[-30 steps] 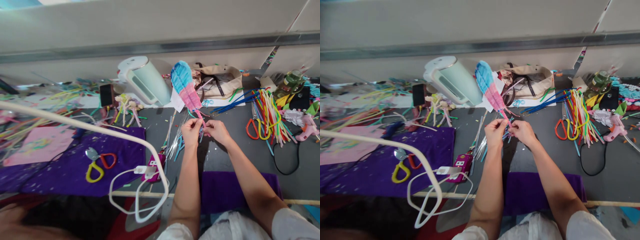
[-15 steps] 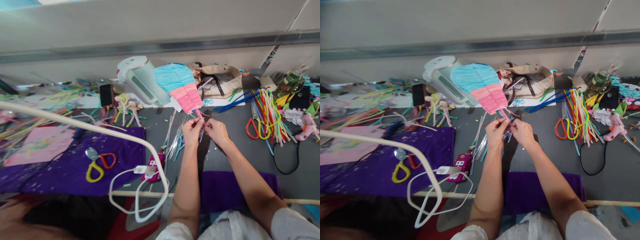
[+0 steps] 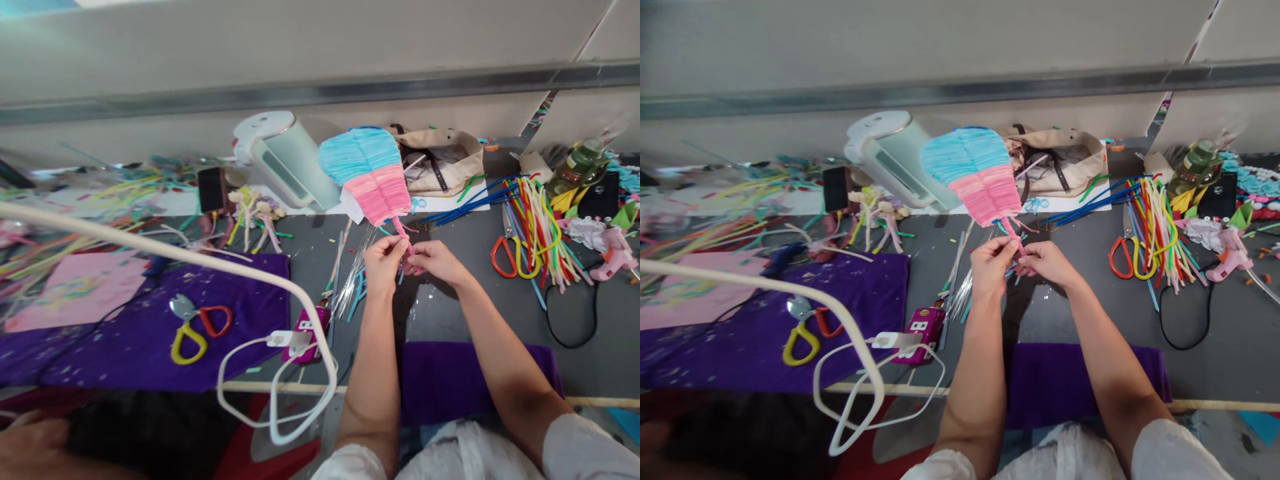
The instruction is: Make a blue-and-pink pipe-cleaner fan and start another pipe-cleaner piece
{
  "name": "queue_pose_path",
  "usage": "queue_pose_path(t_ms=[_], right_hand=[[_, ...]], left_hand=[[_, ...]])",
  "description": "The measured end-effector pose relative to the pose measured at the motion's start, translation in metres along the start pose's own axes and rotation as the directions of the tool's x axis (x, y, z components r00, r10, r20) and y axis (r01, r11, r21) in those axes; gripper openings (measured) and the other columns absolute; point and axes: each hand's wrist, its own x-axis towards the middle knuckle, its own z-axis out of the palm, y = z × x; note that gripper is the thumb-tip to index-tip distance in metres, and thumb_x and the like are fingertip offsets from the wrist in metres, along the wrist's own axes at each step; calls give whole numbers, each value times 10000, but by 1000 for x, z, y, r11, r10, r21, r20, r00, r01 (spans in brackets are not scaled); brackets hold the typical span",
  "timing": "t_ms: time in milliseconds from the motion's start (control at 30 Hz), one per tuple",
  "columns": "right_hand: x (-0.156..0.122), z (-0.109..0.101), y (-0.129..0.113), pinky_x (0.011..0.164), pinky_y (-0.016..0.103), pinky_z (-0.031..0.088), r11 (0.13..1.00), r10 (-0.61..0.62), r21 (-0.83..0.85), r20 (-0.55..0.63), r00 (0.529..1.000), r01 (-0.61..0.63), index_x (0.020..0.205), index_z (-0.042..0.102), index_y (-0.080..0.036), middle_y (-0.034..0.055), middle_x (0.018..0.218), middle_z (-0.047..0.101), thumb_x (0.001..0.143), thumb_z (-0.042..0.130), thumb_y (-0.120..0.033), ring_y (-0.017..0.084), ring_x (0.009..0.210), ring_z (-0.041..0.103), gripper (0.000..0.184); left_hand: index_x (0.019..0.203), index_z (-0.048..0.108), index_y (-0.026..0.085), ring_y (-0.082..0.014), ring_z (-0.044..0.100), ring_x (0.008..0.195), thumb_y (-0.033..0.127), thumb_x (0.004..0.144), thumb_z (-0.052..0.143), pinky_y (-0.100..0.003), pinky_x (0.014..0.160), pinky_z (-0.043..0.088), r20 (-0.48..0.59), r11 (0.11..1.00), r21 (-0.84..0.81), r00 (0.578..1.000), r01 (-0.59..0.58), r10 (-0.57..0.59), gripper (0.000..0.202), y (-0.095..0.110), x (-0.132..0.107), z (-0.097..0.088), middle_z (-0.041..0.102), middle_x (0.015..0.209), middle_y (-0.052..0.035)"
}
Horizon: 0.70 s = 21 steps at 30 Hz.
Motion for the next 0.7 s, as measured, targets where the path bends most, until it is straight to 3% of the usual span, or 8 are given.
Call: queue_pose_path(t_ms=[167, 267, 400, 500, 600, 700], right_hand=[[6, 2, 12, 597, 214, 521, 993, -72, -95, -79, 994, 64, 783, 638, -163, 18, 695, 719, 788, 605, -223, 143, 664, 711, 69], [6, 3, 11, 648, 236, 523, 957, -128, -279, -150, 980, 82, 742, 626, -185, 3, 680, 710, 795, 580, -194, 153, 693, 709, 71], [-1, 9, -3, 736, 256, 486, 781, -221, -624, -244, 944, 22, 714, 640, -208, 4, 727, 716, 804, 556, -159, 164, 754, 681, 132], [-4, 16, -10, 759, 270, 466, 694, -247, -719, -294, 924, -43, 756, 655, -216, 19, 761, 718, 822, 544, -160, 179, 777, 670, 141], [-4, 17, -8, 757, 278, 464, 711, -262, -703, -291, 920, -20, 768, 646, -208, 26, 755, 709, 824, 553, -175, 183, 770, 665, 114], [-2, 10, -3, 723, 262, 478, 839, -212, -535, -150, 966, 101, 765, 625, -194, 17, 746, 702, 827, 541, -201, 166, 754, 667, 105]], left_hand=[[783, 742, 155, -130, 573, 600, 310, 607, 778, -227, 523, 415, 37, 998, -29, 998, 48, -47, 238, -1, 1, -1, 676, 677, -23], [745, 729, 157, -124, 557, 587, 295, 599, 773, -225, 520, 402, 11, 999, 10, 999, 42, -42, 206, -2, 2, -2, 661, 654, -9], [691, 700, 161, -121, 537, 573, 306, 610, 764, -224, 515, 392, -3, 998, 64, 1000, 19, -19, 178, -6, 3, -2, 626, 607, 7], [661, 676, 165, -121, 537, 569, 306, 624, 759, -226, 519, 397, -11, 997, 77, 1000, -3, 4, 168, -7, 4, -3, 609, 587, 13], [680, 678, 167, -123, 550, 570, 314, 640, 756, -231, 529, 409, -11, 999, 53, 1000, -5, 6, 171, -6, 4, -4, 614, 593, 11], [713, 697, 167, -130, 567, 577, 335, 635, 768, -237, 536, 422, 13, 1000, 20, 1000, -4, 4, 198, -4, 3, -4, 632, 607, 0]])
